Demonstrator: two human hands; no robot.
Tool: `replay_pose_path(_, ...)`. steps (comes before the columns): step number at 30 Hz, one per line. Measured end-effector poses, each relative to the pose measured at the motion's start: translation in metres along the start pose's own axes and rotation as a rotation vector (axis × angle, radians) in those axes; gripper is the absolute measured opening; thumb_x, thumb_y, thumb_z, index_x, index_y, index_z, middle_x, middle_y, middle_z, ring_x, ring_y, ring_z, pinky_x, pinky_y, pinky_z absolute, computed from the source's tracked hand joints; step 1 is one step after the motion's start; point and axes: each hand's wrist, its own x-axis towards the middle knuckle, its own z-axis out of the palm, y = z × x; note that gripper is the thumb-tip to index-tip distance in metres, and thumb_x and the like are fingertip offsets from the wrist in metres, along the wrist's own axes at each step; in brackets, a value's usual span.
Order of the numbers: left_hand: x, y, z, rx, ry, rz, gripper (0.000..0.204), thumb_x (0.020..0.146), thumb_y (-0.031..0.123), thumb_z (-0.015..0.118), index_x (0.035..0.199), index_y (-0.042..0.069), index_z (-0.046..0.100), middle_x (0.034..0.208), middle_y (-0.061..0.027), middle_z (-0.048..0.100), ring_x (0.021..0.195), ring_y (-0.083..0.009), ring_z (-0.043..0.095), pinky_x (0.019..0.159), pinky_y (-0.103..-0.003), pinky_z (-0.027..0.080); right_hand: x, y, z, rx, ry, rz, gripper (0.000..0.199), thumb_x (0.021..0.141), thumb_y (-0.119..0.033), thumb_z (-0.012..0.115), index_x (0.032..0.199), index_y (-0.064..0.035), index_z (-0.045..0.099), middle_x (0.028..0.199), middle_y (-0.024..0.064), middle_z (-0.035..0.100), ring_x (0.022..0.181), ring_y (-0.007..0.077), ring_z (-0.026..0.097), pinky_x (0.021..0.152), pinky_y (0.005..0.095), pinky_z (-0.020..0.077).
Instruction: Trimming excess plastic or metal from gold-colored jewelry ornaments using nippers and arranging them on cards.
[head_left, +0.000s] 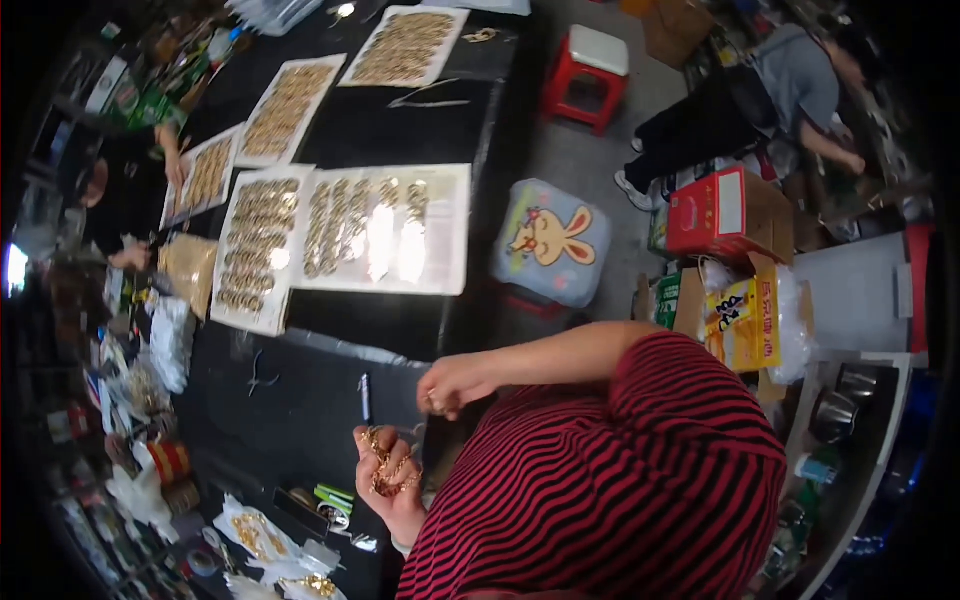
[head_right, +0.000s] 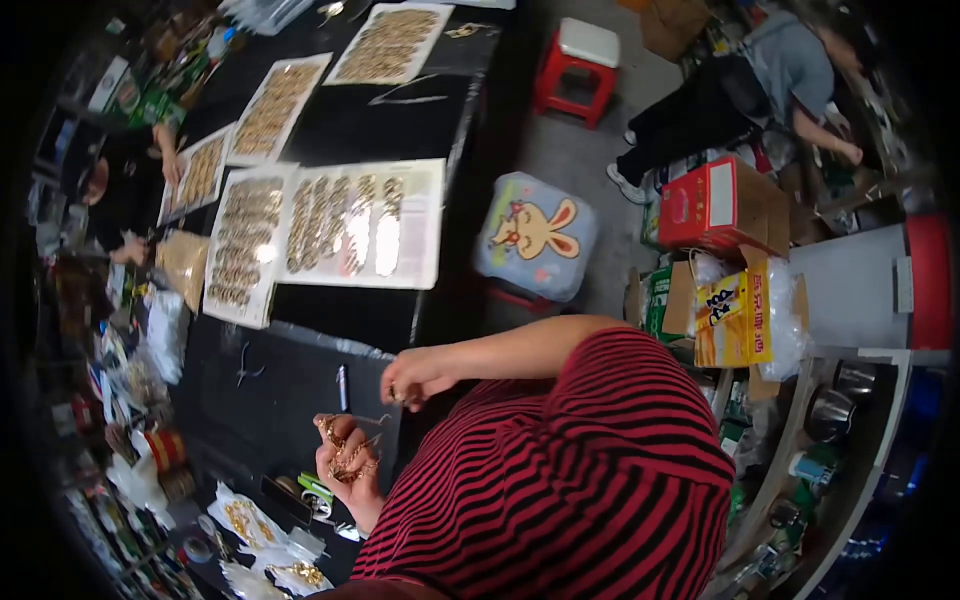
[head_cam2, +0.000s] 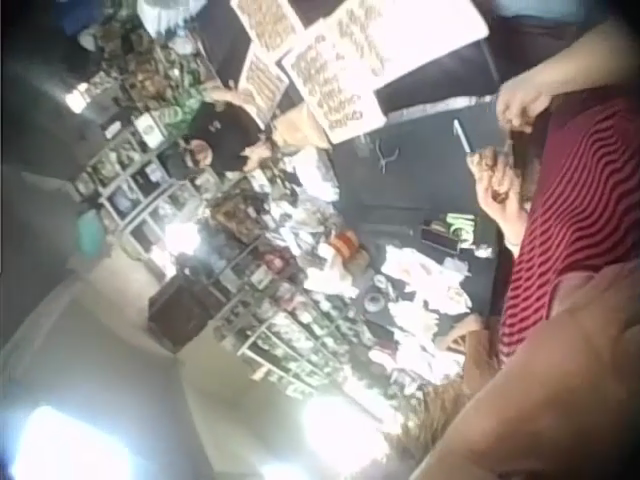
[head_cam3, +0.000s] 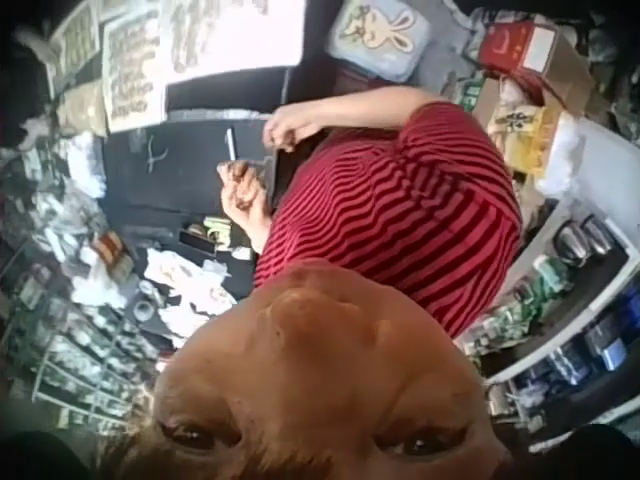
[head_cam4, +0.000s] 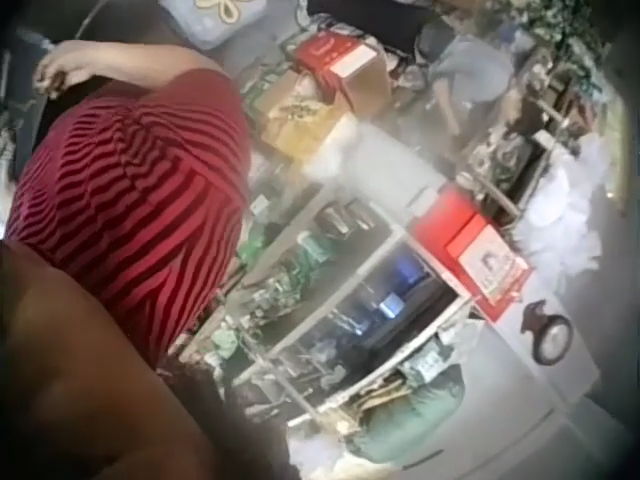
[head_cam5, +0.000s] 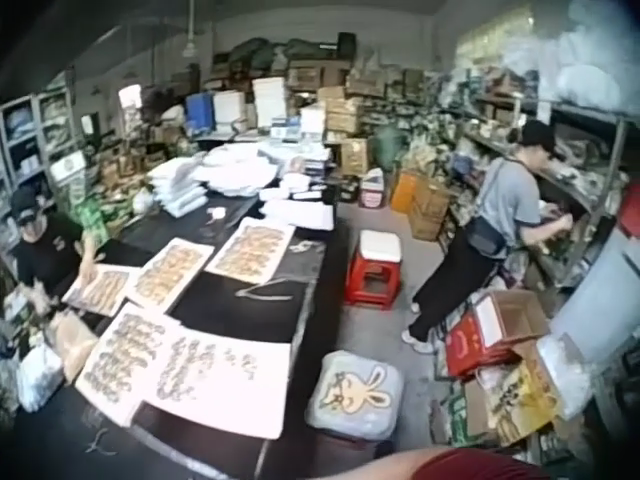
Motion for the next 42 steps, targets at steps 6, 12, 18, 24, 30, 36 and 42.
replay_pose_path(6,0.097,-0.169,0.036,0.143,0.045,-0.173,0.035,0.088,0.0,0.052,0.121,0.012,0.052,0.091,-0.0053,0.042,0.065,-0.0099,0.042,0.049,-0.018,0.035,-0.235,0.008,-0.114,0.137,0.237,-0.242,0.021,0.083,-0.001,0.063,0.103,0.0018,0.061,0.083,0.0059,0.061,0.074,0.0156,0.061,0.069,0.0343,0.0538)
replay_pose_path(12,0.188,-0.332,0.06,0.117,0.151,-0.474,0.03,0.089,0.0,0.052,0.118,0.008,0.052,0.094,-0.0063,0.048,0.064,-0.0089,0.044,0.049,-0.02,0.036,-0.433,0.044,-0.157,0.329,0.561,-0.584,0.019,0.088,-0.004,0.063,0.106,-0.0011,0.062,0.089,0.0053,0.061,0.08,0.0174,0.062,0.073,0.0348,0.0529)
replay_pose_path(18,0.272,-0.451,0.085,0.148,0.094,-0.724,0.033,0.087,-0.002,0.054,0.117,0.011,0.052,0.093,-0.0094,0.053,0.062,-0.0098,0.045,0.048,-0.02,0.037,-0.532,0.046,-0.2,0.5,0.754,-0.847,0.016,0.087,-0.002,0.06,0.103,-0.0024,0.06,0.086,0.0068,0.061,0.078,0.0198,0.061,0.072,0.0365,0.052)
replay_pose_path(24,0.338,-0.516,0.093,0.165,0.109,-0.776,0.031,0.087,-0.003,0.055,0.115,0.011,0.054,0.095,-0.0112,0.054,0.063,-0.0112,0.045,0.048,-0.02,0.037,-0.581,-0.003,-0.253,0.588,0.696,-0.979,0.015,0.086,0.001,0.058,0.101,-0.0026,0.059,0.085,0.0084,0.062,0.076,0.0215,0.06,0.072,0.0376,0.0515)
replay_pose_path(30,0.469,-0.56,0.115,0.132,0.124,-0.762,0.031,0.087,-0.003,0.056,0.114,0.011,0.054,0.095,-0.0118,0.055,0.063,-0.0109,0.045,0.048,-0.02,0.036,-0.624,-0.109,-0.319,0.568,0.84,-1.001,0.02,0.08,0.001,0.059,0.1,-0.004,0.058,0.079,0.0068,0.056,0.075,0.0196,0.054,0.072,0.0359,0.0478)
replay_pose_path(36,0.649,-0.592,0.171,0.124,-0.074,-0.634,0.03,0.087,-0.003,0.055,0.114,0.009,0.054,0.095,-0.0107,0.055,0.063,-0.0107,0.045,0.047,-0.019,0.036,-0.653,-0.257,-0.442,0.409,0.736,-0.937,0.022,0.079,0.002,0.058,0.1,-0.0041,0.058,0.081,0.0072,0.057,0.075,0.0205,0.054,0.072,0.0353,0.0481)
replay_pose_path(42,0.757,-0.573,0.273,0.239,-0.05,-0.409,0.028,0.087,-0.004,0.054,0.112,0.008,0.053,0.093,-0.0085,0.054,0.063,-0.0106,0.045,0.046,-0.018,0.035,-0.643,-0.492,-0.521,0.309,0.534,-0.926,0.021,0.084,-0.002,0.06,0.104,-0.003,0.057,0.086,0.012,0.061,0.078,0.0253,0.062,0.073,0.0377,0.0511)
